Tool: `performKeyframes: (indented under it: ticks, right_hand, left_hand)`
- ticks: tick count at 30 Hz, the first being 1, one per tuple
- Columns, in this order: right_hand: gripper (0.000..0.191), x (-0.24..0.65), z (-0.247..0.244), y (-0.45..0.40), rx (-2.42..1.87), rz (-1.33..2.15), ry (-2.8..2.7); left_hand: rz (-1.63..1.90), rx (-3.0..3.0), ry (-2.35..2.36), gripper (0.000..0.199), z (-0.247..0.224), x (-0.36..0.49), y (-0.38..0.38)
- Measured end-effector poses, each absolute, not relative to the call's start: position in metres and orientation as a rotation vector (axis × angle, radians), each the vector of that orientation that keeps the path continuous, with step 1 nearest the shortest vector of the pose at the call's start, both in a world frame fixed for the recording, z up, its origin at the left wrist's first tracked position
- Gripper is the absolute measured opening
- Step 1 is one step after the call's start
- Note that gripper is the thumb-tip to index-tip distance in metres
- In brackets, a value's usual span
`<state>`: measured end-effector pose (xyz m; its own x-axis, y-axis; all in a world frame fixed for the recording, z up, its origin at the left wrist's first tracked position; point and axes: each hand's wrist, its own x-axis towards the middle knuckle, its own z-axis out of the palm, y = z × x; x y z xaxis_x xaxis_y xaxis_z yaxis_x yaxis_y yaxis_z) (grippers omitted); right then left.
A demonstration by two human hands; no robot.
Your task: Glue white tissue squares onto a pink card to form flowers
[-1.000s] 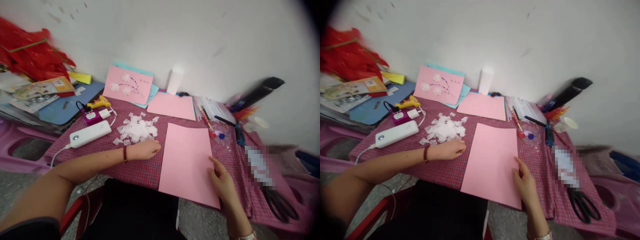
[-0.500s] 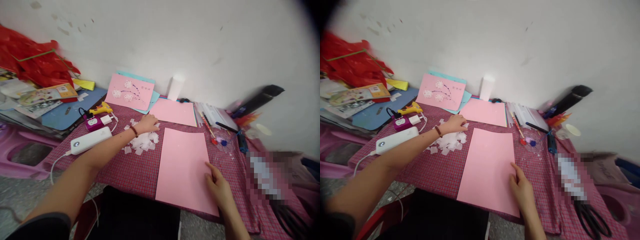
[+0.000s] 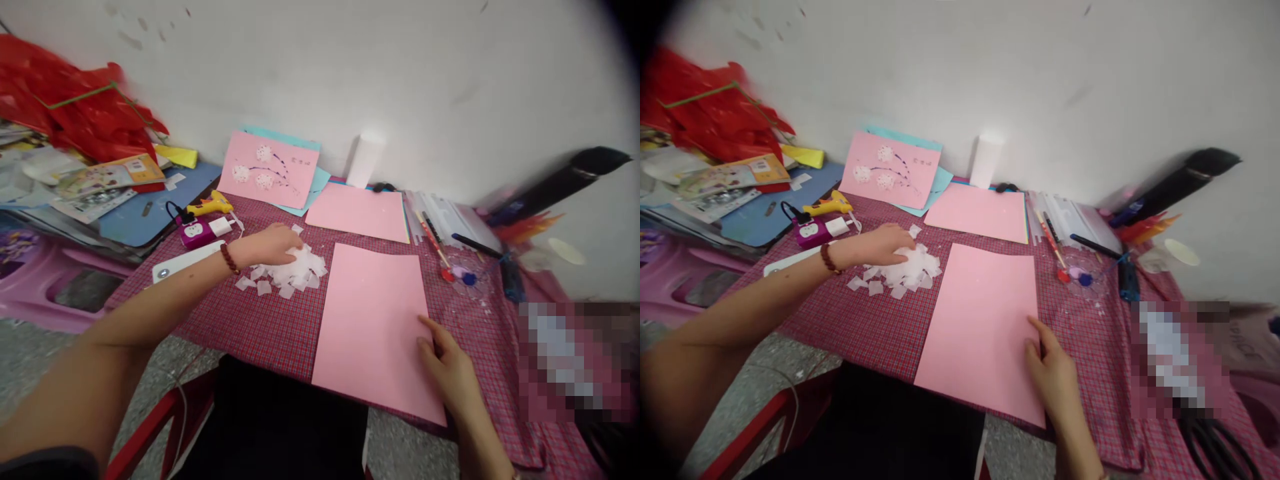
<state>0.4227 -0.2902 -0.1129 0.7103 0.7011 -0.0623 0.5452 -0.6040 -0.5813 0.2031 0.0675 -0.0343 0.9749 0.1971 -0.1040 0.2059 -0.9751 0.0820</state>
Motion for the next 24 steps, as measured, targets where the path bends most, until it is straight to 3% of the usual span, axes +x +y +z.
performKeyframes:
  ticks: [4,8,18,24]
  right_hand:
    - [0.052,0.422,-0.113,-0.290,-2.355,0.341,-0.928]
    - [0.051,0.422,-0.114,-0.291,-2.349,0.344,-0.900]
    - [0.052,0.416,-0.111,-0.279,-2.355,0.342,-0.935]
    - [0.051,0.412,-0.108,-0.272,-2.411,0.356,-0.939]
  left_hand:
    - [0.078,3.070,0.121,0.024,-0.039,0.219,0.032]
    - [0.048,3.132,-0.050,0.017,-0.059,0.241,0.013]
    - [-0.153,3.213,0.078,0.009,-0.068,0.224,0.062]
    - [-0.070,3.091,0.262,0.008,-0.057,0.202,0.080]
